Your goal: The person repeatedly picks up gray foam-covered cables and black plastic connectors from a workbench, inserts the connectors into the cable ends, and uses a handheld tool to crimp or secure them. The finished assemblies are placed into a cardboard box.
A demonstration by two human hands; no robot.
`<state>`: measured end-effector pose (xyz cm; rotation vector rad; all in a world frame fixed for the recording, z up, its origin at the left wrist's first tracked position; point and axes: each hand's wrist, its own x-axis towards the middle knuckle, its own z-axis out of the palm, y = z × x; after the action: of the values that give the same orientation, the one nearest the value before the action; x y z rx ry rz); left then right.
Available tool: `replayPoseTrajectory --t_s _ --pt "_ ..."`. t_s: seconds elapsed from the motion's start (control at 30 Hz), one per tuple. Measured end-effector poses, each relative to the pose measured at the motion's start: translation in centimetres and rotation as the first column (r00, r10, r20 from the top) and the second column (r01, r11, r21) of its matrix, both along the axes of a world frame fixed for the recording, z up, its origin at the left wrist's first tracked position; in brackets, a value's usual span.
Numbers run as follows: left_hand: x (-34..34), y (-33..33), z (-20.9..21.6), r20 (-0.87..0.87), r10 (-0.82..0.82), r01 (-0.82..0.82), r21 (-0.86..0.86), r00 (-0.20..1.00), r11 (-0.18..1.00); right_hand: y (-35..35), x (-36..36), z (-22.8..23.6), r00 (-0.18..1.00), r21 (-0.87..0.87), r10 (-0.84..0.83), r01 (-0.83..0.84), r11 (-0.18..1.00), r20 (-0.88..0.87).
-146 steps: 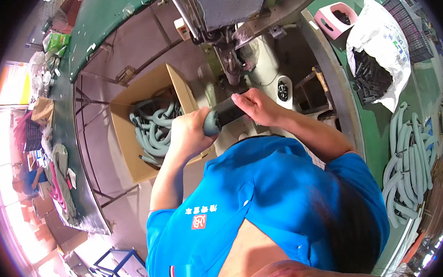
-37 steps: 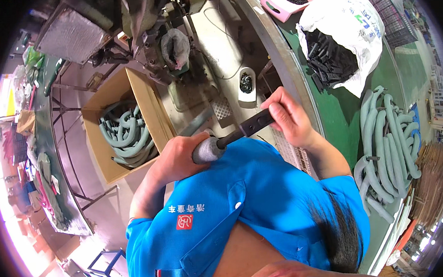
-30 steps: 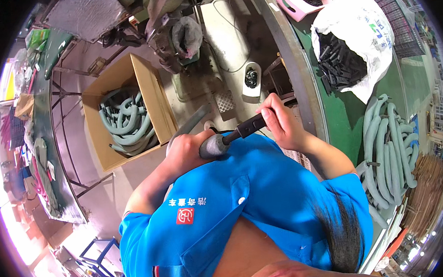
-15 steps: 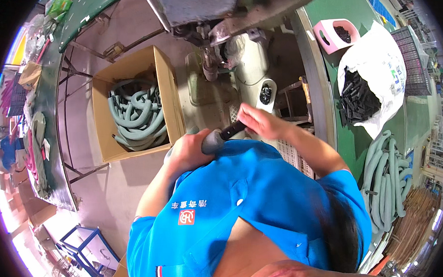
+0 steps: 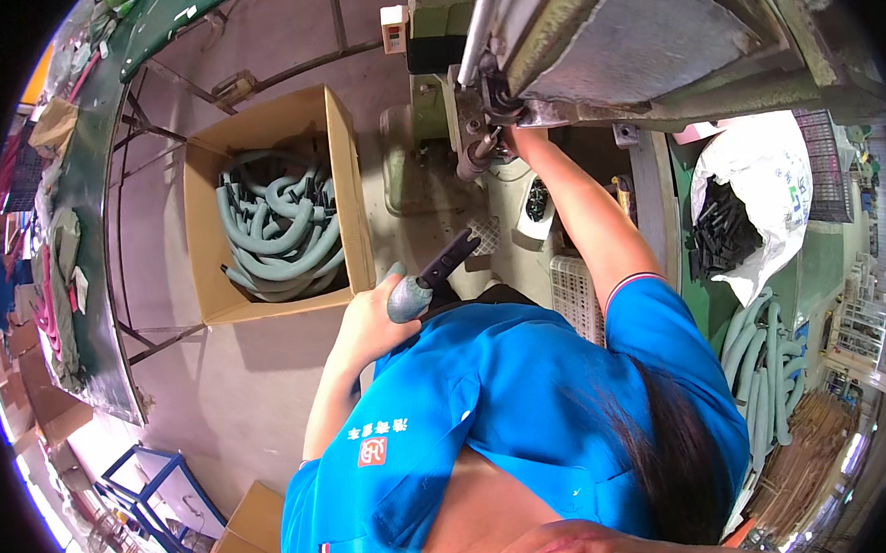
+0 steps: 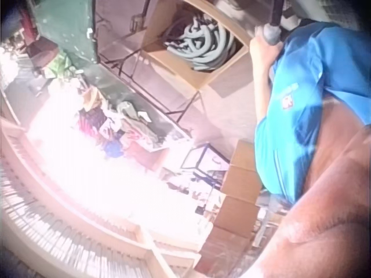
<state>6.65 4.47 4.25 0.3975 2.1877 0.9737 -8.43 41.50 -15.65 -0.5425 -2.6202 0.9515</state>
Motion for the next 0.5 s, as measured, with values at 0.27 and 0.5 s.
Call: replayPoseTrajectory --t_s 0.27,0.5 --pt "-0.7 0.6 -0.3 -0.017 -0.007 0.008 0.082 1.000 0.997 0.7 -1.1 0.0 0.997 0.088 0.036 -0.042 0.995 0.072" --pt "-0.1 0.9 0.6 -0.067 0.041 -0.036 0.083 0.997 0.996 0.8 -2.4 -0.3 0.994 0.101 0.062 -0.072 0.992 0.094"
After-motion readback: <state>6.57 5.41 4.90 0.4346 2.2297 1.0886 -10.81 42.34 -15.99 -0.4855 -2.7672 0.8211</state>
